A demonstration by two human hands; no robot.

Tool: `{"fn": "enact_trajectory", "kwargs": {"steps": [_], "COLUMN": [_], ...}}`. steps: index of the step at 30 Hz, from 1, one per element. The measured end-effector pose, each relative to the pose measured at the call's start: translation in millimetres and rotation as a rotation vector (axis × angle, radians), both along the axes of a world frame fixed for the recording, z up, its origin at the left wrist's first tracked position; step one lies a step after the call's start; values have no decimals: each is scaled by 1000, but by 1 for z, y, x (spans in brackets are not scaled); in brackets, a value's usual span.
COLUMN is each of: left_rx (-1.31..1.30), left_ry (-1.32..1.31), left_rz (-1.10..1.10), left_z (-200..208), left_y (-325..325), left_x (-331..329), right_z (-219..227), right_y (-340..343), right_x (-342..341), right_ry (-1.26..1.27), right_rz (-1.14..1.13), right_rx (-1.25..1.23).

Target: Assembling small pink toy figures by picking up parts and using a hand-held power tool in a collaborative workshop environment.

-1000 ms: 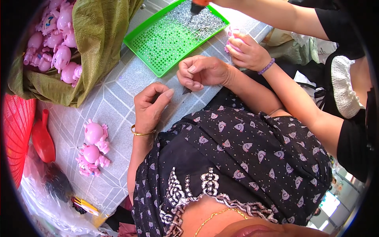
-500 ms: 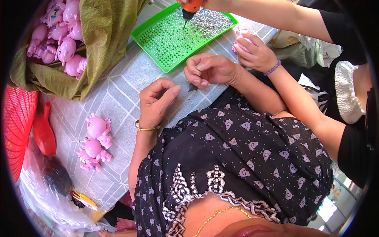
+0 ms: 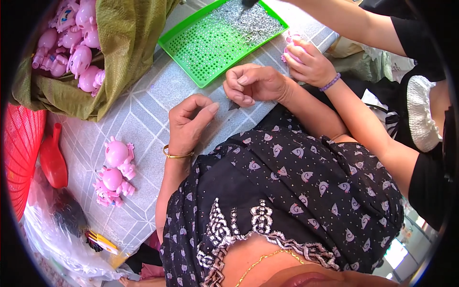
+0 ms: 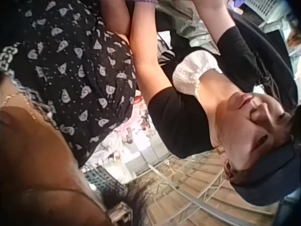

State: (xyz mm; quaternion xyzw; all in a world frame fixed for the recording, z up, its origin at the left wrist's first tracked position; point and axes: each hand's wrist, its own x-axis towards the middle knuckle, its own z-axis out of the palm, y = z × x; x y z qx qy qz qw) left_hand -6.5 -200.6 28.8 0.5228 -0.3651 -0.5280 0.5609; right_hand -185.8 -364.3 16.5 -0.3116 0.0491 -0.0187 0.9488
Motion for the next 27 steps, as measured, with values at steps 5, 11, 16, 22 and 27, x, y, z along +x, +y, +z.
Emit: {"fn": "enact_trajectory", "kwargs": {"steps": [5,11,16,22,27], "left_rx": [-16,-9,-13,-20,-14], "left_ry": [6,14,12,1,4], "left_rz": [-10,-1,13,10,10], "left_z": [-2,-1,-1,-3,-2], "left_y": [-1,-1,-1,-2,-1], "left_x": [1,0,-1,-1,-1], "right_z": [-3,-4,-2,-1,-2], "right_y": [0,0,0,0,-1], "right_x": [0,0,0,-1,-1], "right_ry": [-18,-20,-18,-17,-19], "right_rz": [-13,-9,-8,-2,4], "right_rx": [-3,-5,-16,-16,-3]}}
